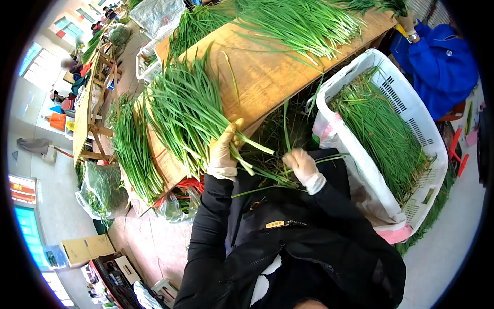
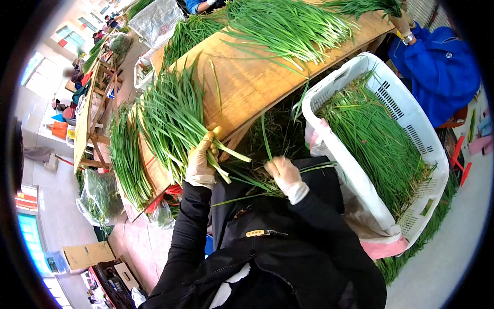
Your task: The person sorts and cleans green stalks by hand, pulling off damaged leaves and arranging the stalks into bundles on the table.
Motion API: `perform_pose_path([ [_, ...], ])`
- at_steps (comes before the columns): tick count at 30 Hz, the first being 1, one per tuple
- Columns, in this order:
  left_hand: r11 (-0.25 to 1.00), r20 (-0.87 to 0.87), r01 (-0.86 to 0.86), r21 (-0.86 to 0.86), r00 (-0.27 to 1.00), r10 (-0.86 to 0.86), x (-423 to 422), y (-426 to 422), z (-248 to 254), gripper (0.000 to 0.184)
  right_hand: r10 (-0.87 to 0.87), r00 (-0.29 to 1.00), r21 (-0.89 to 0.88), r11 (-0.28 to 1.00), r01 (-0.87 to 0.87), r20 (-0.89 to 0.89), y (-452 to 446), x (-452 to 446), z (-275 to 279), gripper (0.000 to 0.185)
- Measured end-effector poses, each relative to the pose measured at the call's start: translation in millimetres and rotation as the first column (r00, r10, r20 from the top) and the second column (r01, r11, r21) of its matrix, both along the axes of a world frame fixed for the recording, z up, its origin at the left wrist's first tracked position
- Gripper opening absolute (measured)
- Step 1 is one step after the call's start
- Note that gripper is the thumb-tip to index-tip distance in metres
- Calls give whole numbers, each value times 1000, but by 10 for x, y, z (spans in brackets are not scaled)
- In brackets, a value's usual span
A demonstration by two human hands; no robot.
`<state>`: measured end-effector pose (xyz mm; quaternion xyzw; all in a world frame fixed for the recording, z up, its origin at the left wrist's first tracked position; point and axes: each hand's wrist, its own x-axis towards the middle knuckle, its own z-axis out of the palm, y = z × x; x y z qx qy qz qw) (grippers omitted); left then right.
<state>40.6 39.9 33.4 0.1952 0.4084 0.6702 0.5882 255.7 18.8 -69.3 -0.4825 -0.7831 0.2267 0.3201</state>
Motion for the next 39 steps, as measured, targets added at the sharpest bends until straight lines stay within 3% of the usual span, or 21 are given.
perform_pose_path([
  [1, 998, -33, 54, -27, 998, -55, -47, -26, 40, 23, 211, 934, -365, 926, -96, 289, -5, 190, -402, 26],
  [2, 997, -56, 64, -31, 996, -66, -81, -51, 46, 25, 331, 844, -569, 821, -37, 423, -93, 317, -458, 36],
  [3, 996, -79, 76, -37, 994, -79, -104, -76, 43, 27, 533, 601, -652, 758, -27, 595, -129, 453, -460, 40],
  [6, 996, -71, 93, 15, 993, -91, -169, -138, 19, 31, 59, 942, -290, 956, 42, 331, -21, 301, 69, 34],
  [9, 998, -96, 49, 45, 994, -44, -217, -138, 166, 38, 70, 996, 84, 994, -75, 57, 389, -113, 678, 30],
  [11, 994, -82, 36, 104, 996, -27, -248, -188, 352, 36, 94, 991, 225, 968, -113, 92, 818, -526, 749, 32],
  [14, 992, -86, 3, 127, 996, 8, -329, -244, 511, 37, 89, 957, 32, 994, -101, 276, 1316, -1204, 994, 44],
  [17, 993, -120, -17, 114, 992, 31, -471, -299, 512, 40, -43, 918, 243, 968, -60, 395, 1672, -1534, 589, 36],
  [19, 993, -120, 21, 114, 993, -7, -542, -347, 517, 43, 114, 881, 145, 969, -201, 460, 1814, -1415, 649, 35],
  [22, 993, -129, 53, 106, 991, -39, -623, -368, 418, 46, 279, 948, 510, 799, -318, 155, 1494, -899, 444, 28],
  [23, 993, -128, 59, 99, 991, -46, -633, -358, 378, 46, 259, 947, 497, 806, -320, 190, 1268, -710, 348, 24],
  [25, 993, -64, 83, 84, 995, -78, -594, -348, 373, 47, 448, 889, 285, 868, -407, -96, 670, -329, 340, 18],
  [27, 982, -99, 147, 120, 986, -135, -636, -286, 197, 52, 679, 694, -145, 732, -666, 239, 193, 12, 235, 19],
  [29, 977, -82, 171, 127, 983, -162, -559, -237, 137, 53, 743, 667, -174, 666, -725, 65, -94, 246, 139, 19],
  [30, 979, -101, 175, 104, 981, -165, -506, -212, 142, 51, 603, 792, -200, 768, -608, -92, -103, 188, 313, 23],
  [31, 980, -122, 178, 85, 978, -168, -440, -182, 158, 49, 531, 843, -106, 837, -538, -87, -21, 136, 516, 29],
  [33, 977, -127, 187, 100, 977, -174, -290, -147, 173, 38, 312, 908, -238, 894, -380, -278, 40, -95, 1138, 37],
  [35, 989, -271, 143, 33, 954, -129, -151, -106, 154, 31, 325, 904, -213, 897, -387, -278, 133, -358, 1220, 44],
  [36, 984, -222, 172, -57, 958, -180, -121, -111, 151, 22, 372, 918, 68, 928, -365, -141, 224, -493, 965, 43],
  [37, 983, -188, 180, -39, 965, -184, -95, -105, 151, 24, 348, 919, -42, 932, -361, -183, 234, -575, 894, 36],
  [39, 979, -52, 194, 64, 980, -191, -106, -135, 164, 26, 140, 802, -489, 727, -482, -581, 251, -599, 808, 28],
])
